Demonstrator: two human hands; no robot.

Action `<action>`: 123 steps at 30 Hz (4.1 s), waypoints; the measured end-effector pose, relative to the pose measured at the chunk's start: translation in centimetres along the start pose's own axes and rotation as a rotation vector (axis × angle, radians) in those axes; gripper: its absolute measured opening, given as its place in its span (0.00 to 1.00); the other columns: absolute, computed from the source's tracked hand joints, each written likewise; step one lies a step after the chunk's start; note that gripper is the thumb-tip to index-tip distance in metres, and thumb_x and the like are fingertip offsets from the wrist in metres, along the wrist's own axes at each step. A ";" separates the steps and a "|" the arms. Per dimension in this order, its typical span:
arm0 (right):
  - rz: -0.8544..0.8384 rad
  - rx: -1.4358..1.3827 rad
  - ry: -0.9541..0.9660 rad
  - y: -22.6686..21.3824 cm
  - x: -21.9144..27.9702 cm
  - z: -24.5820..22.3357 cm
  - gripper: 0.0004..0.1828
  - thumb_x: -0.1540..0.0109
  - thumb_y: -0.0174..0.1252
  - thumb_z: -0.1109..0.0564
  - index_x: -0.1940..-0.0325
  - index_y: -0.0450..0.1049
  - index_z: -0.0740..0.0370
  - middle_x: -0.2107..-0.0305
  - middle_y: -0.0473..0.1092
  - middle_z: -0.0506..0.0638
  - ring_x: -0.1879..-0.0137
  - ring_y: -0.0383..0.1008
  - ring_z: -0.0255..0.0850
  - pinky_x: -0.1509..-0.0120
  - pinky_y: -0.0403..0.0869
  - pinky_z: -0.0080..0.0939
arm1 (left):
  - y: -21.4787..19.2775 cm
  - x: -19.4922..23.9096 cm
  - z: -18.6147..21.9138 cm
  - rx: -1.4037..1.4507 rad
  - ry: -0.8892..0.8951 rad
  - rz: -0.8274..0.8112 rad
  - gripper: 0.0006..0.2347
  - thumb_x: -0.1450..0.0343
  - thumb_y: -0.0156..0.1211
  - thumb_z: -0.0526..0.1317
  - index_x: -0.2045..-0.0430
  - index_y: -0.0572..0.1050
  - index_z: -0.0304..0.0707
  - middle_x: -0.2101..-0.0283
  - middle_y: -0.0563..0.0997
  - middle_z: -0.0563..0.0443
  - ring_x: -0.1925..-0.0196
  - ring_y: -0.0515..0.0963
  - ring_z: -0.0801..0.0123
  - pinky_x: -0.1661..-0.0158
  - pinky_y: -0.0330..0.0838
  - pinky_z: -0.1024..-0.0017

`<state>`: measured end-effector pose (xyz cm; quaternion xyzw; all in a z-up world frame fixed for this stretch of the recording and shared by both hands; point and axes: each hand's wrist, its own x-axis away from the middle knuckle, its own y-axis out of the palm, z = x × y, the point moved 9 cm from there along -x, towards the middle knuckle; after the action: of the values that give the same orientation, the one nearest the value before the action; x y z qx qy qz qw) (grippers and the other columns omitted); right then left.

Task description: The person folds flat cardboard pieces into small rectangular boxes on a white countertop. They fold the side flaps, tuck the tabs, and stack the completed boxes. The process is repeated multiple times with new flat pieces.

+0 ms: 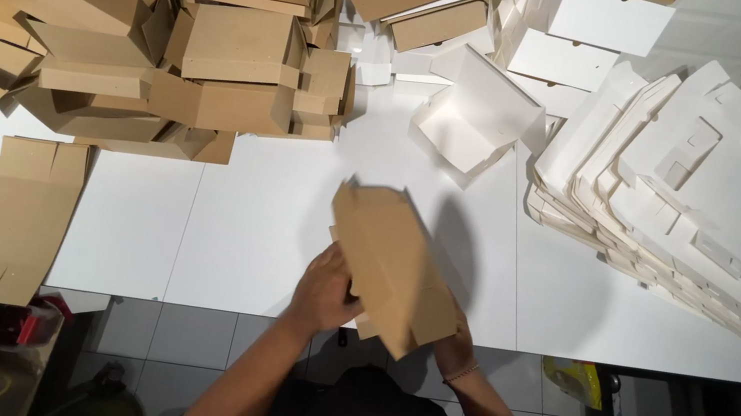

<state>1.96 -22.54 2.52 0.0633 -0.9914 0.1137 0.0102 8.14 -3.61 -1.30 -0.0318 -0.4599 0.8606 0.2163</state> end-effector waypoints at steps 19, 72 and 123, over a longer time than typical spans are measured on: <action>-0.227 0.554 -0.179 5.2 -3.3 5.1 0.59 0.52 0.67 0.30 0.26 0.56 0.62 0.32 0.59 0.55 0.27 0.56 0.48 0.25 0.51 0.58 | -2.1 3.5 3.6 -0.391 -0.143 -0.282 0.29 0.23 0.35 0.51 0.25 0.45 0.42 0.20 0.44 0.50 0.19 0.29 0.54 0.26 0.25 0.57; 0.408 -0.476 0.491 -11.7 4.3 4.3 0.53 0.39 0.42 0.22 0.20 0.49 0.57 0.34 0.59 0.68 0.32 0.66 0.65 0.28 0.65 0.63 | -4.5 3.1 2.9 -0.200 -0.409 -0.212 0.49 0.35 0.64 0.67 0.28 0.44 0.38 0.22 0.32 0.26 0.20 0.27 0.37 0.32 0.31 0.28; -0.007 1.257 -0.675 5.4 4.4 -0.2 0.49 0.36 0.45 0.25 0.26 0.59 0.67 0.29 0.58 0.60 0.21 0.54 0.49 0.19 0.47 0.51 | 3.0 11.5 3.6 -0.442 0.175 0.419 0.35 0.25 0.50 0.57 0.28 0.54 0.30 0.24 0.54 0.36 0.21 0.51 0.49 0.28 0.49 0.50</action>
<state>-3.10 -17.81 1.67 0.0922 -0.6872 0.6378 -0.3353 -4.20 -3.22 0.02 -0.2461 -0.5990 0.7596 0.0608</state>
